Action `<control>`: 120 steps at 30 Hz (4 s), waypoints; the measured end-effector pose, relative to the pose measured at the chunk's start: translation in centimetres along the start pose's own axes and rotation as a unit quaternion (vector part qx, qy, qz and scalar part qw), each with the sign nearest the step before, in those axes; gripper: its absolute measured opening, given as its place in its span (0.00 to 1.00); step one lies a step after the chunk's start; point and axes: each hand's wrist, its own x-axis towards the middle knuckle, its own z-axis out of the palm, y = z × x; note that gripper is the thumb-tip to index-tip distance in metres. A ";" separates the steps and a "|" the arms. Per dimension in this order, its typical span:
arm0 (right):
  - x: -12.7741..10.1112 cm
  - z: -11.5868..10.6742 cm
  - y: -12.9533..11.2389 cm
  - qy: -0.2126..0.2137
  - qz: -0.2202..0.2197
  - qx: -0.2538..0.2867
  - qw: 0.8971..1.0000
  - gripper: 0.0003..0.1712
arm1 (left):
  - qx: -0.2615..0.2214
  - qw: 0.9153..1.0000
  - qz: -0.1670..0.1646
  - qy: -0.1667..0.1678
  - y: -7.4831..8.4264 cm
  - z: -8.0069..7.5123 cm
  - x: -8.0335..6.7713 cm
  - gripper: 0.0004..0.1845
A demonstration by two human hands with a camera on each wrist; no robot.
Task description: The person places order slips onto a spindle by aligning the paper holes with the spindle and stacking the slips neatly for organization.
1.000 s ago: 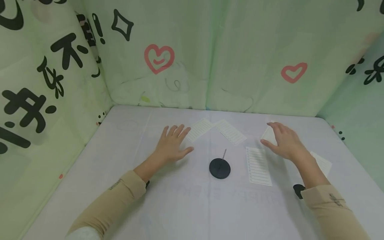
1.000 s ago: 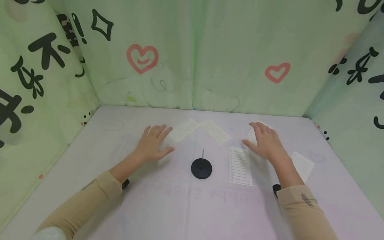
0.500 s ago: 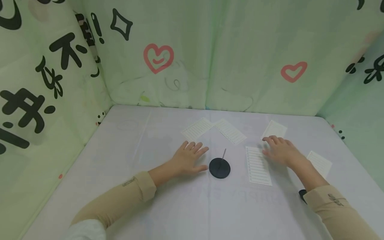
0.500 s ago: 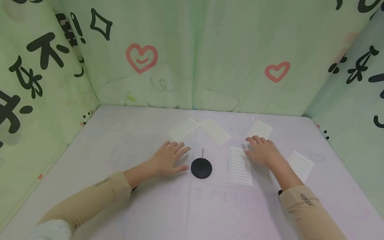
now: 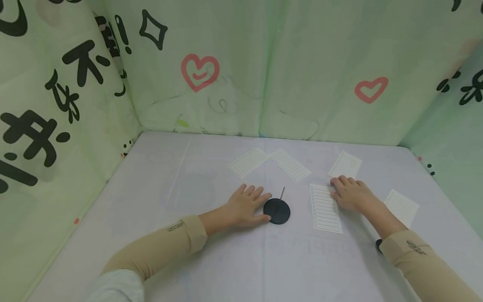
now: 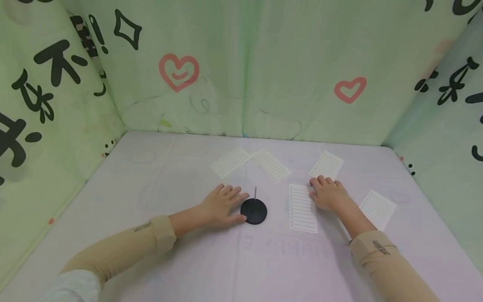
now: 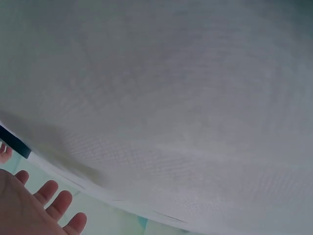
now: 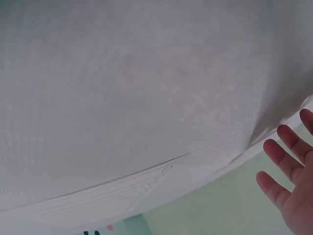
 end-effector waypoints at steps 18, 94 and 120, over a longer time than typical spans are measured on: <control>0.3 0.4 -0.6 0.021 0.003 0.006 1.000 0.20 | 0.037 0.999 -0.011 -0.036 0.6 0.7 0.8 0.36; -1.8 -7.5 1.7 -0.036 0.060 0.521 0.850 0.23 | -0.026 1.000 -0.009 0.003 0.4 0.6 0.6 0.34; -1.5 -11.9 -4.8 -0.053 -0.062 0.537 0.840 0.07 | -0.684 0.723 -0.038 0.083 -3.5 -9.8 0.8 0.16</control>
